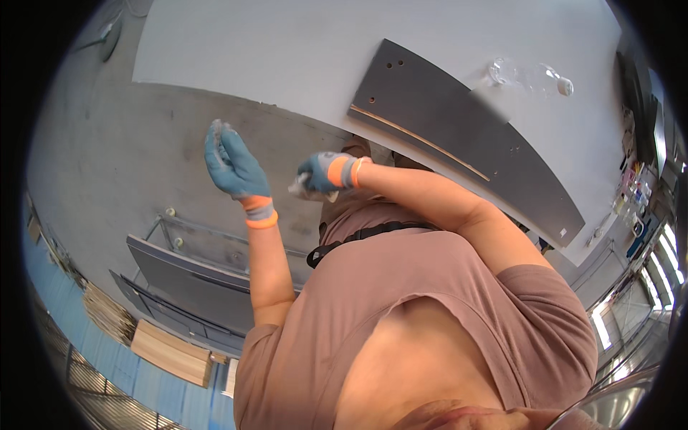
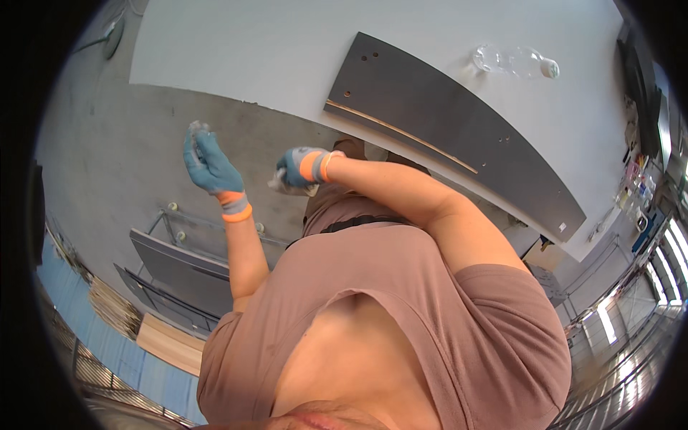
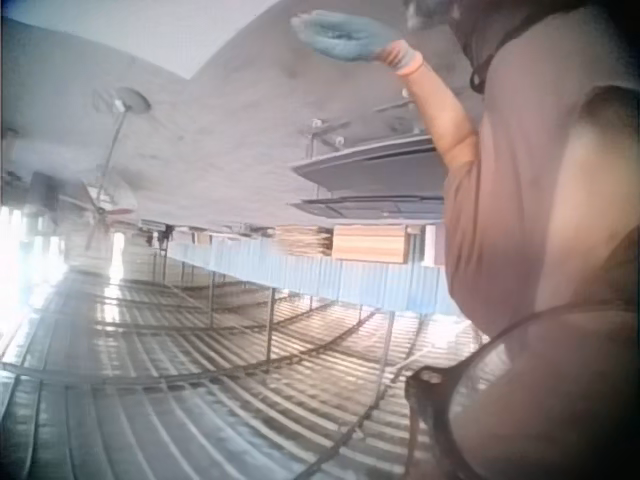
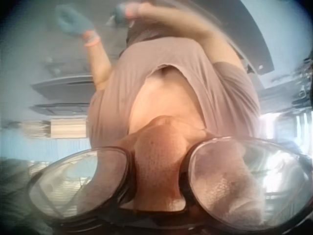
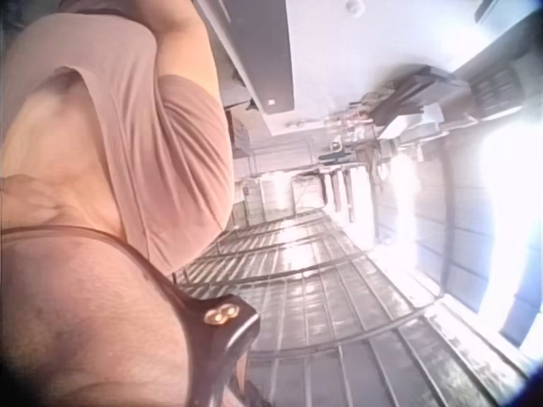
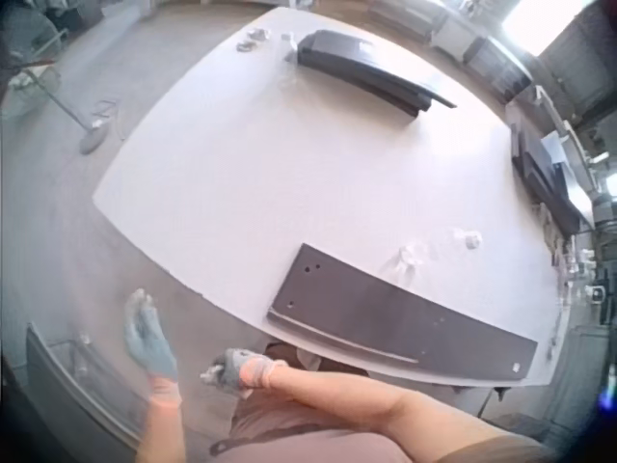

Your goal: The person wipes a dark rectangular panel on a white workbench with a cloth, repeatedly refilling the cloth from a water bottle. The person then uses a black marker to draw a line along the panel's edge before resuming wiping.

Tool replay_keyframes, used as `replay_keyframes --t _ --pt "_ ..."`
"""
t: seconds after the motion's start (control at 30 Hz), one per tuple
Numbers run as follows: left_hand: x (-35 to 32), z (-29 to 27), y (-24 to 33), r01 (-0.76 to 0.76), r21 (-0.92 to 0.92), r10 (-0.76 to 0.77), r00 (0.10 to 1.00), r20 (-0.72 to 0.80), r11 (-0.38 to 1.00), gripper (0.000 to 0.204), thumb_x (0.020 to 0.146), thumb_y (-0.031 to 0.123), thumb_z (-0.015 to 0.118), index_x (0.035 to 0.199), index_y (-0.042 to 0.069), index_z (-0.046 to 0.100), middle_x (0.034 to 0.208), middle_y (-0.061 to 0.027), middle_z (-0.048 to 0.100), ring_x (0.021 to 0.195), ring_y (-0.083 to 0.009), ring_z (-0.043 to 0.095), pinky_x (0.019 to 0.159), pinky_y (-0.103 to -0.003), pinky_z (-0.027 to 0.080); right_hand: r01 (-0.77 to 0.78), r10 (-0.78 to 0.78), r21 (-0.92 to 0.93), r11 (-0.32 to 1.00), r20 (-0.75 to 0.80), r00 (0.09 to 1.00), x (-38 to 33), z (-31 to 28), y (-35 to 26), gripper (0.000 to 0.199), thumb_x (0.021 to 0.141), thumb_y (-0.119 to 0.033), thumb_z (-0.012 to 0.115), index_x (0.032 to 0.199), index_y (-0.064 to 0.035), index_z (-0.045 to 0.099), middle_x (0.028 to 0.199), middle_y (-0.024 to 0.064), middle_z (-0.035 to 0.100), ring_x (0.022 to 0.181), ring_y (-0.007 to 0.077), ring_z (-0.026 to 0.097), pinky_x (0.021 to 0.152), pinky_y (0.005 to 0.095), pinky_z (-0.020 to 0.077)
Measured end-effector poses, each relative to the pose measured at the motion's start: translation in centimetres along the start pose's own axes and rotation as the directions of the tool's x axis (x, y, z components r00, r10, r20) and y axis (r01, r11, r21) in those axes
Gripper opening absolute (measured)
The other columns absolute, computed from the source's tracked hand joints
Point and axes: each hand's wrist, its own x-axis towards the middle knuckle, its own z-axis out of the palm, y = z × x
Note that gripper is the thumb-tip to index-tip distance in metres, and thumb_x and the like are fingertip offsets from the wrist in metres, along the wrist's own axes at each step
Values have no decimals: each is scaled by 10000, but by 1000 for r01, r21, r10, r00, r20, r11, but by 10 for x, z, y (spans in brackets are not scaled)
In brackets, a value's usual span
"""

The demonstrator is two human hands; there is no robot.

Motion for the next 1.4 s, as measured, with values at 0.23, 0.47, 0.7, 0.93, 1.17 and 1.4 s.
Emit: replay_keyframes --t 0.23,0.47,0.7,0.93,1.17,1.4 --pt "-99 -37 -115 -257 636 -176 826 535 728 490 1010 260 645 1388 -40 564 1450 -247 552 1335 -388 549 1095 -452 467 149 59 642 752 -290 955 -32 -42 -1 305 860 -197 759 1100 -10 758 1012 106 761 907 166 683 834 324 553" --pt "-83 -50 -134 -273 677 -161 848 504 683 469 967 293 700 1314 -14 626 1431 -260 570 1293 -422 570 1076 -480 468 232 73 529 816 -494 866 -139 -68 49 358 867 -102 720 1215 -19 738 1048 95 759 991 157 695 895 307 561" --pt "-98 86 -46 -568 318 219 683 697 759 478 922 263 754 1312 15 633 1478 -256 513 1342 -452 515 1104 -521 440 -29 482 557 830 -690 541 -330 -95 157 417 847 -79 693 1262 -50 717 1041 84 744 914 154 696 806 330 597" --pt "-162 180 -21 -767 271 399 560 726 582 634 893 354 785 1406 45 575 1546 -277 431 1421 -496 410 1148 -586 382 -126 590 607 785 -794 -150 -508 -99 347 377 857 -215 655 1202 -96 751 1014 131 771 910 252 731 859 376 574" --pt "-96 175 -74 -327 744 14 919 393 582 1084 765 696 797 1515 -17 474 1503 -287 507 1433 -389 464 1174 -462 409 -523 678 745 413 -635 -369 -591 -107 515 438 936 -448 649 1231 -137 742 1198 167 744 1119 413 694 974 476 542" --pt "-109 165 -78 -238 761 -175 891 418 604 943 780 711 770 1331 -45 654 1377 -273 612 1249 -403 616 1086 -469 482 -723 616 450 524 -787 -43 -584 -112 540 380 945 -295 586 1279 -170 717 1259 192 710 1192 418 661 1012 473 525"
